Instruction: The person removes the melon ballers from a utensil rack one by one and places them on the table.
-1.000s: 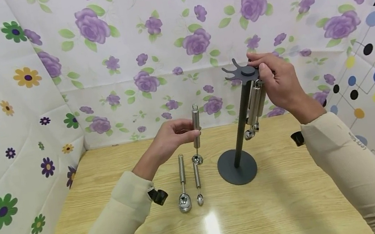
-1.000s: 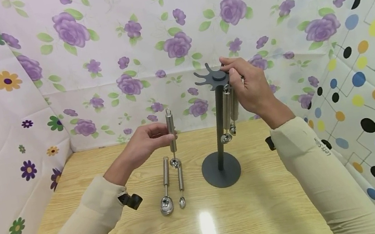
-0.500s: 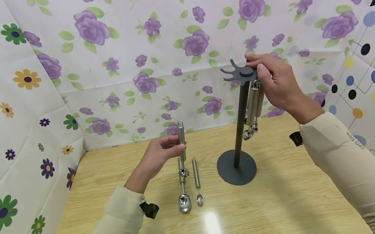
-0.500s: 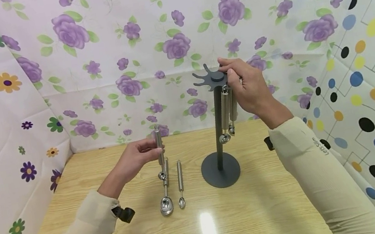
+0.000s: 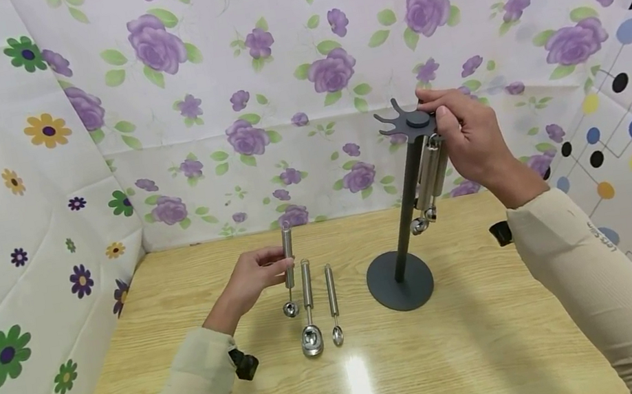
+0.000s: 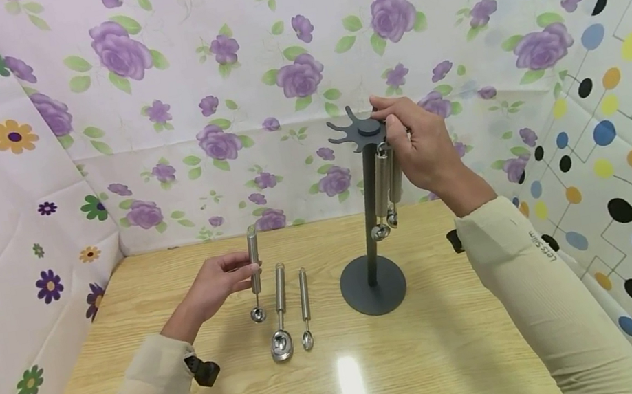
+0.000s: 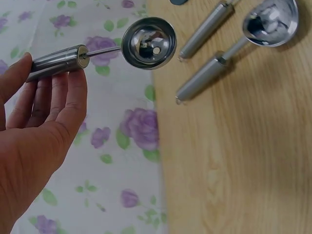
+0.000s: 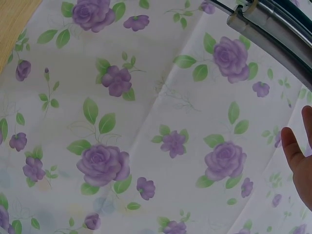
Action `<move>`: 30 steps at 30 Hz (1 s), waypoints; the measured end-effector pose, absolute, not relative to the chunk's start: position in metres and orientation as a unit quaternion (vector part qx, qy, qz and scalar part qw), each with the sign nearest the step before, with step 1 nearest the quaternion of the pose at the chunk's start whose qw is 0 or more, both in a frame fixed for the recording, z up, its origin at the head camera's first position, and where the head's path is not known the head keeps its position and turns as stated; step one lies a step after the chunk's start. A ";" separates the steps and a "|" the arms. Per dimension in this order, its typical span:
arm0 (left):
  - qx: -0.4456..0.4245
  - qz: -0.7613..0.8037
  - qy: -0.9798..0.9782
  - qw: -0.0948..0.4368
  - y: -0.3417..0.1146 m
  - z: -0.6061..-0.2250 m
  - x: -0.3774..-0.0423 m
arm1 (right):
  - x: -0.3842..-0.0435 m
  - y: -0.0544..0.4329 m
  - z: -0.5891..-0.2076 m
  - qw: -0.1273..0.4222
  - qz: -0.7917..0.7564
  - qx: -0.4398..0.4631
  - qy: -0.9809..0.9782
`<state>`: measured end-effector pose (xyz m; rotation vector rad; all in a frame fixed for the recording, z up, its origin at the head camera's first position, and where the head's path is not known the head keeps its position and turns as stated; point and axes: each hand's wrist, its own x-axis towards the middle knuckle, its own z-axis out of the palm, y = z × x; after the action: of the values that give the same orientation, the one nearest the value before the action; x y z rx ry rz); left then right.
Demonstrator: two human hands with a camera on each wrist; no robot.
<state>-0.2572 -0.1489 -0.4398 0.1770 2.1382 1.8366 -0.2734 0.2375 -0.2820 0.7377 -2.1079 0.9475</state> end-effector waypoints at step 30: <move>-0.039 0.622 0.761 0.181 -0.168 -0.515 -0.281 | -0.274 0.236 -0.285 0.353 0.367 0.285 -0.812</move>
<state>-0.2812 -0.1682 -0.5154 -0.1100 2.1481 1.7580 -0.2739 0.2364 -0.2849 0.7364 -2.1000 0.9489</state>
